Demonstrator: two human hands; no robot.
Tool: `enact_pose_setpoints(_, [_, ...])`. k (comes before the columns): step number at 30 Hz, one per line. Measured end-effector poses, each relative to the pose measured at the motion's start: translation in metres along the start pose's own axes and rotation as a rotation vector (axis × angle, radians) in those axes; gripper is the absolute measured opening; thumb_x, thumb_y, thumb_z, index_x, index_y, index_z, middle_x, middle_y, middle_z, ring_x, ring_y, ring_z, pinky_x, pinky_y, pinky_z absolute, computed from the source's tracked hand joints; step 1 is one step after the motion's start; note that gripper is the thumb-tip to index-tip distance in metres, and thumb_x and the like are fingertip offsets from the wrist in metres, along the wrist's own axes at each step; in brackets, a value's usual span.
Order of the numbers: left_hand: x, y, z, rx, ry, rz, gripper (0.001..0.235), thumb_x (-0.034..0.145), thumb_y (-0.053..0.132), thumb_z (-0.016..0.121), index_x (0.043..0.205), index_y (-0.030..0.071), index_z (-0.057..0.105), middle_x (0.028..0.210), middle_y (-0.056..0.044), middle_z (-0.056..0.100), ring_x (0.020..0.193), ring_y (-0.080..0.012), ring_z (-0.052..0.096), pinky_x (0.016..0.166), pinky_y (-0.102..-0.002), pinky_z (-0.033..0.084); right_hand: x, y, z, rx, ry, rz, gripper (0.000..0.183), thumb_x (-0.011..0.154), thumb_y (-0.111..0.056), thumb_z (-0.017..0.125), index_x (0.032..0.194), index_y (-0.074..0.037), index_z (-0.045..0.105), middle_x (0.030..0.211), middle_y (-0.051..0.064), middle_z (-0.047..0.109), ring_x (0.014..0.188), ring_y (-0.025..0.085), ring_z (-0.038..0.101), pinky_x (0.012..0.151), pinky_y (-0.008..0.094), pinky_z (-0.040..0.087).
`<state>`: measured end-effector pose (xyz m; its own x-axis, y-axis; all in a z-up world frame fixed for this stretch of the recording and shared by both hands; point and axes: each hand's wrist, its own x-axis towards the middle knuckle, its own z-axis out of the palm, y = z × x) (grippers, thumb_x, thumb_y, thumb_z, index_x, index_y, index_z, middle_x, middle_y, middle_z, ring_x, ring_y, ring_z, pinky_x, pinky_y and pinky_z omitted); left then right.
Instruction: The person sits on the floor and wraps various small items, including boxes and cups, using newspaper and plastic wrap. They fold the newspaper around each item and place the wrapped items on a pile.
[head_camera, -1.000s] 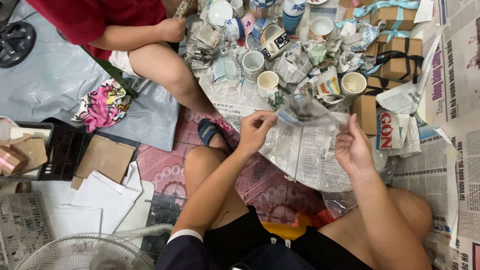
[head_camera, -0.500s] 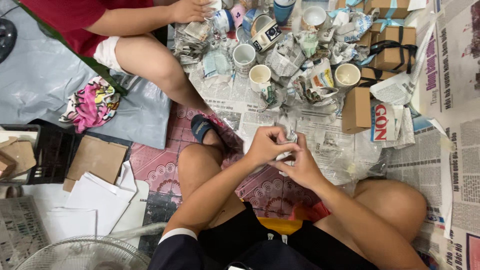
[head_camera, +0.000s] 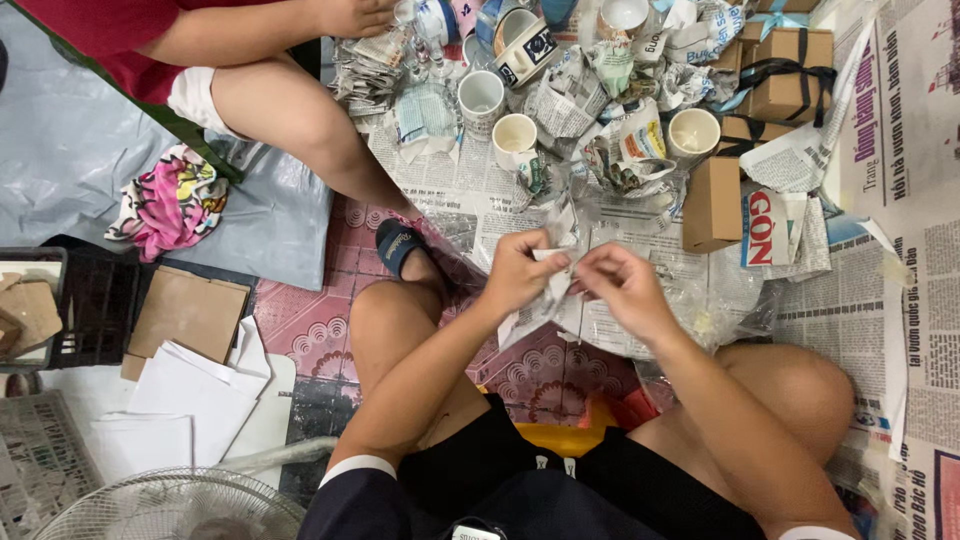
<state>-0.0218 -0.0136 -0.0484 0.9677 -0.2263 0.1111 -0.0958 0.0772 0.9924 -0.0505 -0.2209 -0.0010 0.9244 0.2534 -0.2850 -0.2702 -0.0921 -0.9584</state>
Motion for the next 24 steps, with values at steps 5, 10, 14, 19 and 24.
enact_pose_setpoints(5, [-0.001,0.0,-0.004,0.042,0.007,0.05,0.049,0.087,0.033,0.084,0.066,0.008,0.048,0.063,0.004,0.051,0.06,-0.0043,0.044,0.055,-0.028,0.037,-0.01,-0.023,-0.015,0.034,-0.124,-0.13,0.052,0.083,-0.018,0.078,0.124,-0.003,0.049,0.125,0.017,0.067,0.106,0.024,0.074,0.076,0.036,0.065])
enact_pose_setpoints(10, [-0.005,0.002,0.027,0.118,-0.077,-0.001,0.035,0.089,0.029,0.079,0.072,0.004,0.061,0.063,0.004,0.055,0.062,-0.0028,0.049,0.055,-0.028,0.042,-0.029,-0.013,0.036,-0.295,-0.078,-0.336,0.086,0.077,-0.015,0.089,0.131,-0.004,0.024,0.126,0.02,0.051,0.112,0.024,0.066,0.086,0.035,0.061])
enact_pose_setpoints(14, [0.003,0.002,0.023,0.183,-0.09,0.052,0.035,0.091,0.027,0.077,0.074,0.002,0.06,0.064,0.002,0.048,0.065,-0.0039,0.044,0.056,-0.028,0.04,-0.025,-0.005,0.035,-0.167,-0.047,-0.246,0.069,0.084,-0.01,0.081,0.128,-0.003,0.029,0.124,0.02,0.054,0.107,0.025,0.069,0.083,0.037,0.062])
enact_pose_setpoints(19, [0.01,0.003,0.015,0.041,-0.175,-0.012,0.054,0.092,0.032,0.08,0.067,0.004,0.041,0.064,0.003,0.037,0.064,-0.0061,0.036,0.055,-0.03,0.035,-0.025,-0.003,0.026,-0.039,-0.033,-0.187,0.043,0.095,-0.007,0.063,0.128,-0.001,0.037,0.119,0.014,0.063,0.102,0.02,0.071,0.082,0.034,0.062])
enact_pose_setpoints(24, [0.017,0.015,0.007,0.012,-0.151,0.149,0.054,0.089,0.033,0.083,0.068,0.006,0.041,0.068,0.003,0.041,0.065,-0.008,0.038,0.061,-0.029,0.038,-0.022,-0.007,0.007,-0.244,0.163,-0.217,0.017,0.105,-0.009,0.06,0.119,0.001,0.056,0.106,0.013,0.068,0.089,0.015,0.066,0.076,0.029,0.056])
